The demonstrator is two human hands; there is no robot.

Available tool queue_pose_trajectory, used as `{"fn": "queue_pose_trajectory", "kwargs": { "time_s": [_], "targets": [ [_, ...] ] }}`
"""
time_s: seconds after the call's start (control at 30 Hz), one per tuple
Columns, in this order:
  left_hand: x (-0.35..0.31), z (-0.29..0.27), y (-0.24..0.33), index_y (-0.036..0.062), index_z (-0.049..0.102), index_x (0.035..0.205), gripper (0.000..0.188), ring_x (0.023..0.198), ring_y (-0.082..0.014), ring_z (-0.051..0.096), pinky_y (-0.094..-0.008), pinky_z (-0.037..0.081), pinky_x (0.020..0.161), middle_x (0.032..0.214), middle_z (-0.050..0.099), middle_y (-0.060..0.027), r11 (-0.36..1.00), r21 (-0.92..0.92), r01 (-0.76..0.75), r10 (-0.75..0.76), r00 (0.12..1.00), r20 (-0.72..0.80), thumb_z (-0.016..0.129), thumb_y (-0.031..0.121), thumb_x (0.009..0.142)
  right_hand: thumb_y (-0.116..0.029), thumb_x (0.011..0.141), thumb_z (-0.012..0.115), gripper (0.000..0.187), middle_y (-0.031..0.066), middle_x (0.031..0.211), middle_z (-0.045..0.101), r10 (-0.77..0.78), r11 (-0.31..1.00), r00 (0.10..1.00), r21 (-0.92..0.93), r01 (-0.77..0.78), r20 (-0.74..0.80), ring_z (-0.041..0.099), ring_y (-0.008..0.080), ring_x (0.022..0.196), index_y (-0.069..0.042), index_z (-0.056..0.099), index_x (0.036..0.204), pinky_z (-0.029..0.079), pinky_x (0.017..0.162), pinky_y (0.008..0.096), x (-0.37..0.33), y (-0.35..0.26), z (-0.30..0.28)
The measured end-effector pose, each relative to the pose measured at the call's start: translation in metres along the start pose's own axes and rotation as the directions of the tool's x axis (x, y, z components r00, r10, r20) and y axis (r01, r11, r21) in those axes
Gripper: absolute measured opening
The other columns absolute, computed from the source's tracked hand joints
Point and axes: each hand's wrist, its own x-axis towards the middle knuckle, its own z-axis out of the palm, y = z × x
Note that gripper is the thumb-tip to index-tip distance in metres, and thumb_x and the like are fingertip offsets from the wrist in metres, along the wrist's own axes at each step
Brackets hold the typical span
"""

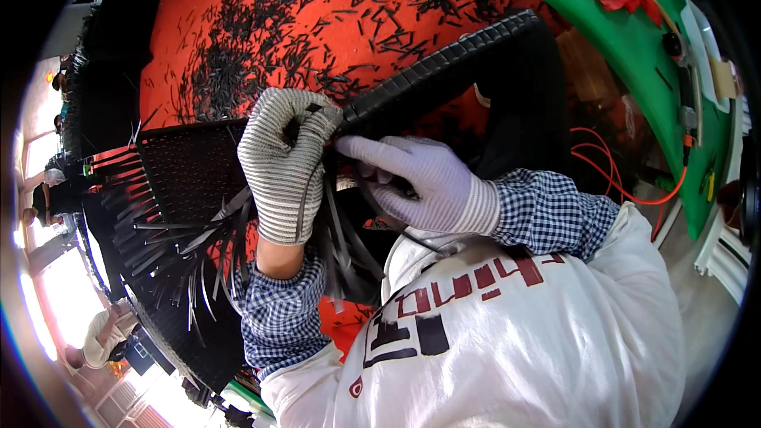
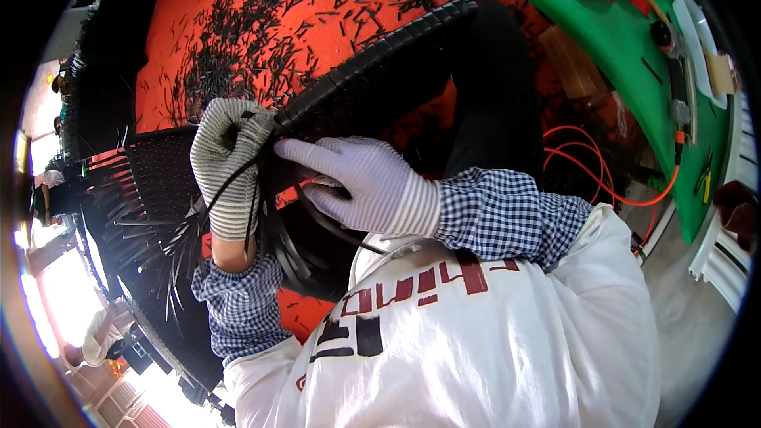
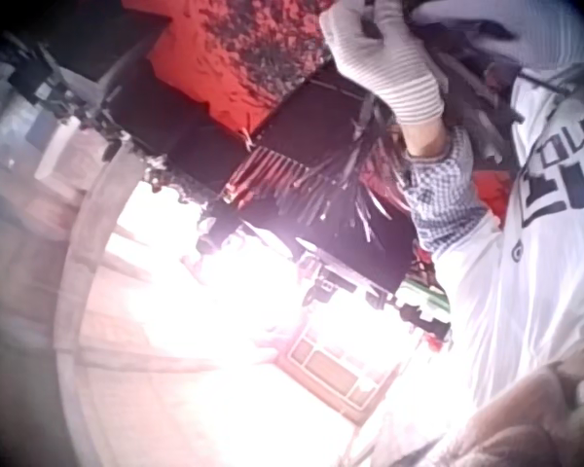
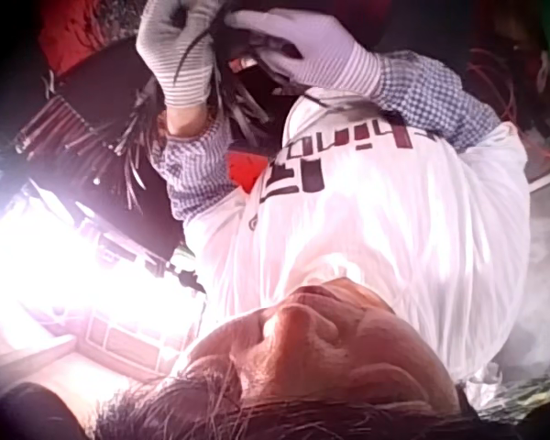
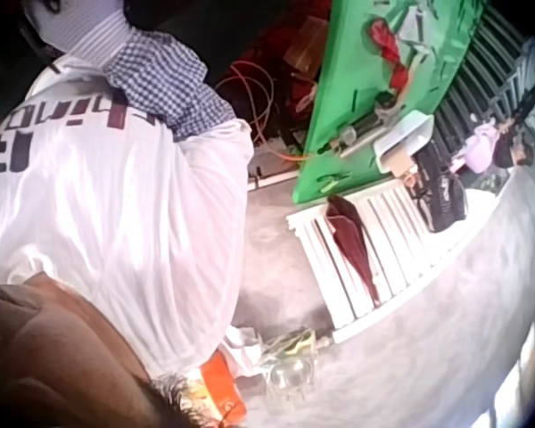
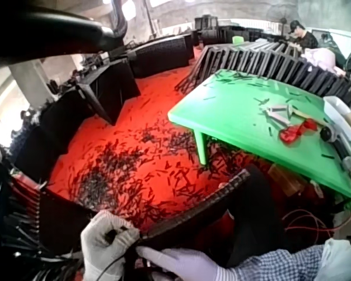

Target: The person weaves black plastic rattan strips around the frame of a piece of furniture, securing them with a pneumatic staple gun and trimming excess with pliers.

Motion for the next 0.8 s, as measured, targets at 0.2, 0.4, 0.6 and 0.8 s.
{"fn": "queue_pose_trajectory", "kwargs": {
  "time_s": [0.2, 0.4, 0.6, 0.8],
  "targets": [
    [-0.001, 0.0, 0.002, -0.0023, 0.068, 0.088, 0.011, 0.074, -0.0116, 0.059, -0.0253, 0.049, 0.071, 0.08, 0.061, -0.0049, 1.0, 0.012, 0.025, -0.024, 1.0, -0.014, 0.068, -0.012, 0.082, -0.019, 0.072, 0.075, 0.04, -0.0009, 0.098, 0.064, -0.555, 0.597, 0.826, -0.74, 0.309, -0.103, 0.061, 0.0226, 0.095, -0.017, 0.072, 0.113, 0.05, 0.081, 0.0404, 0.019, -0.021, -0.043],
    [-0.003, 0.0, 0.007, -0.0026, 0.068, 0.089, 0.012, 0.076, -0.0126, 0.065, -0.0263, 0.052, 0.073, 0.082, 0.064, -0.0063, 0.999, 0.035, -0.013, 0.012, 1.0, 0.005, 0.066, -0.013, 0.082, -0.037, 0.079, 0.074, 0.037, 0.0034, 0.104, 0.066, -0.378, 0.532, 0.925, -0.812, 0.241, 0.027, 0.062, 0.023, 0.102, -0.017, 0.071, 0.11, 0.04, 0.101, 0.0452, 0.043, 0.0, -0.044],
    [-0.002, 0.003, 0.004, -0.0028, 0.068, 0.089, 0.013, 0.076, -0.0122, 0.065, -0.0266, 0.053, 0.073, 0.081, 0.064, -0.006, 1.0, -0.012, 0.006, -0.006, 1.0, -0.008, 0.066, -0.013, 0.082, -0.043, 0.079, 0.074, 0.04, 0.0027, 0.101, 0.066, -0.359, 0.526, 0.933, -0.823, 0.214, 0.013, 0.062, 0.0229, 0.098, -0.017, 0.07, 0.109, 0.038, 0.098, 0.0454, 0.046, 0.0, -0.043],
    [0.0, 0.006, 0.009, -0.0032, 0.067, 0.088, 0.009, 0.074, -0.011, 0.063, -0.0262, 0.052, 0.072, 0.079, 0.062, -0.0048, 0.999, -0.037, 0.031, -0.032, 0.999, -0.032, 0.067, -0.011, 0.083, -0.047, 0.082, 0.073, 0.039, 0.003, 0.099, 0.066, -0.352, 0.582, 0.936, -0.786, 0.208, -0.013, 0.062, 0.023, 0.096, -0.016, 0.07, 0.105, 0.037, 0.1, 0.046, 0.048, 0.0, -0.043]
  ]
}}
